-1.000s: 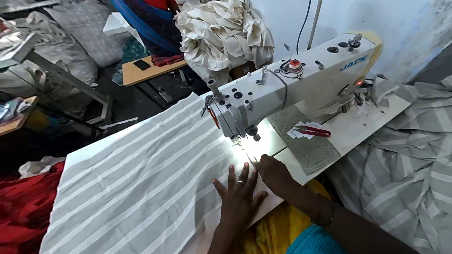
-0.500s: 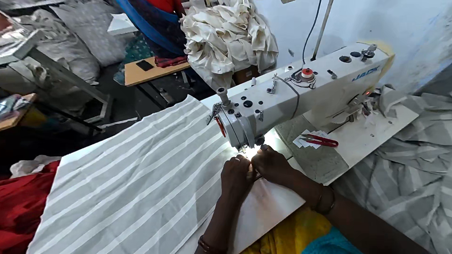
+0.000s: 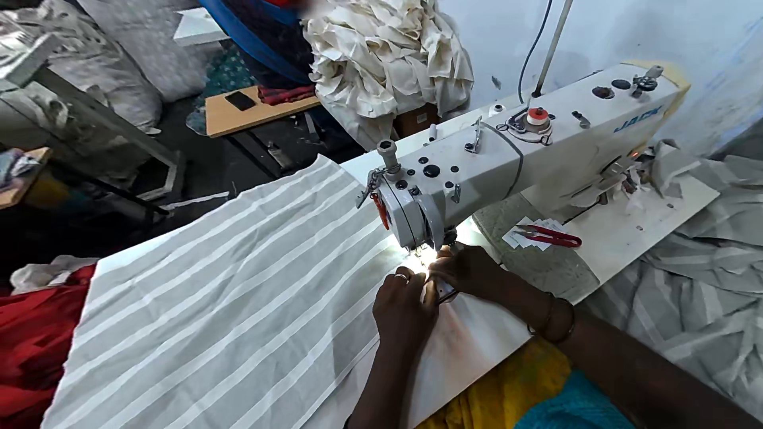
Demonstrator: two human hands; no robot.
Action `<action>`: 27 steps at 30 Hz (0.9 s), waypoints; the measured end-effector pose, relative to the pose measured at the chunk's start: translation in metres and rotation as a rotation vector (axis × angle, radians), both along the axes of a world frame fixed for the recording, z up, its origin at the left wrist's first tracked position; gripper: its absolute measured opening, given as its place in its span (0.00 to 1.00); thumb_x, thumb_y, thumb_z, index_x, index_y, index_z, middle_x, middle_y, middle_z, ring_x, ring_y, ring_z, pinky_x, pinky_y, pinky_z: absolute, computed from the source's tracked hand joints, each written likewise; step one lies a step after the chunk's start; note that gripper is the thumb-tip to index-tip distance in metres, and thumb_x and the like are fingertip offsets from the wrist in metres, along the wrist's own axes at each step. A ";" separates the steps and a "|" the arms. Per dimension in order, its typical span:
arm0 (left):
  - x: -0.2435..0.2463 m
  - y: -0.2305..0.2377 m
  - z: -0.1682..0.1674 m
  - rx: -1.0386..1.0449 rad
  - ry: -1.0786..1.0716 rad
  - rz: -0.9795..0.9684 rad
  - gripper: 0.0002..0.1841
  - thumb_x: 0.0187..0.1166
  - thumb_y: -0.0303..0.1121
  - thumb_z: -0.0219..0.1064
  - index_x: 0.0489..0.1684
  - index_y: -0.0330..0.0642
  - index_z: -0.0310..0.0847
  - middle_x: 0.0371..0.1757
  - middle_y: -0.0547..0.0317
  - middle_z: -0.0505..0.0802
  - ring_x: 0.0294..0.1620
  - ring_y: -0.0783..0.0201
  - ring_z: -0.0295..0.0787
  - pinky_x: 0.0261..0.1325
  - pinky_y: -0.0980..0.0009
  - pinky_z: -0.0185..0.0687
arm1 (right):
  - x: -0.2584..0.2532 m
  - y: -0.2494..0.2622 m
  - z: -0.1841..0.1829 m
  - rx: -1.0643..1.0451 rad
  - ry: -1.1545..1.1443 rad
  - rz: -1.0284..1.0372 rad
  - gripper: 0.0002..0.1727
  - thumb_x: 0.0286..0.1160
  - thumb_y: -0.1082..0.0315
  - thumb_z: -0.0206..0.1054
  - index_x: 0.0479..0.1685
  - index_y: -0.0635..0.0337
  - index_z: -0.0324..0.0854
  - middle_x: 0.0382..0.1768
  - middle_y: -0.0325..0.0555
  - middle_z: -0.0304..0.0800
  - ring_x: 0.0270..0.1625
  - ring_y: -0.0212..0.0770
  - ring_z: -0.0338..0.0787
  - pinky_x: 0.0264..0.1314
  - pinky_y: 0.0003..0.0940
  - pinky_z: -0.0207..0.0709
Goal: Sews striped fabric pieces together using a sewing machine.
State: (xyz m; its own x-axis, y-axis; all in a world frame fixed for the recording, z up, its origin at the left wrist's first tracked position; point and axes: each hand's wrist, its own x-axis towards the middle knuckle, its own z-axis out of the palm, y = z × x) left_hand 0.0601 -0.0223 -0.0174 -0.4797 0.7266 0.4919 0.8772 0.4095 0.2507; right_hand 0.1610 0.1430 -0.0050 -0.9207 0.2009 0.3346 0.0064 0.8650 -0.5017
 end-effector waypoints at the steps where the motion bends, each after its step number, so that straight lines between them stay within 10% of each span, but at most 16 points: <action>1: -0.001 -0.001 0.001 -0.009 0.018 -0.003 0.11 0.72 0.42 0.69 0.32 0.47 0.95 0.39 0.54 0.92 0.39 0.50 0.90 0.37 0.53 0.84 | -0.001 0.000 -0.002 0.015 0.064 0.028 0.09 0.79 0.64 0.67 0.40 0.56 0.93 0.36 0.48 0.90 0.41 0.46 0.91 0.41 0.43 0.85; 10: -0.022 0.018 0.012 -0.238 -0.186 0.118 0.16 0.75 0.41 0.68 0.26 0.36 0.88 0.78 0.43 0.83 0.84 0.39 0.70 0.79 0.37 0.61 | -0.013 -0.005 0.030 -0.325 -0.192 -0.231 0.13 0.73 0.63 0.75 0.39 0.66 0.90 0.41 0.58 0.92 0.49 0.55 0.92 0.54 0.56 0.82; 16: -0.030 0.018 0.006 -0.184 -0.215 0.101 0.17 0.73 0.43 0.72 0.23 0.38 0.87 0.76 0.44 0.85 0.85 0.39 0.69 0.82 0.35 0.56 | 0.000 -0.059 0.003 0.354 -0.135 -0.363 0.18 0.71 0.73 0.70 0.61 0.53 0.91 0.63 0.49 0.91 0.76 0.62 0.80 0.71 0.66 0.74; 23: -0.034 0.025 0.008 -0.176 -0.228 0.161 0.17 0.77 0.43 0.70 0.29 0.37 0.89 0.73 0.40 0.86 0.84 0.37 0.69 0.82 0.34 0.57 | 0.015 -0.031 0.013 0.147 -0.157 -0.296 0.22 0.75 0.74 0.67 0.66 0.46 0.89 0.75 0.52 0.83 0.88 0.64 0.66 0.85 0.74 0.55; 27: -0.034 0.026 0.010 -0.185 -0.228 0.176 0.16 0.77 0.43 0.69 0.27 0.39 0.88 0.73 0.43 0.87 0.84 0.38 0.69 0.83 0.35 0.56 | 0.086 0.044 0.052 0.328 0.392 -0.466 0.16 0.77 0.75 0.59 0.52 0.58 0.93 0.58 0.53 0.94 0.65 0.55 0.90 0.71 0.51 0.78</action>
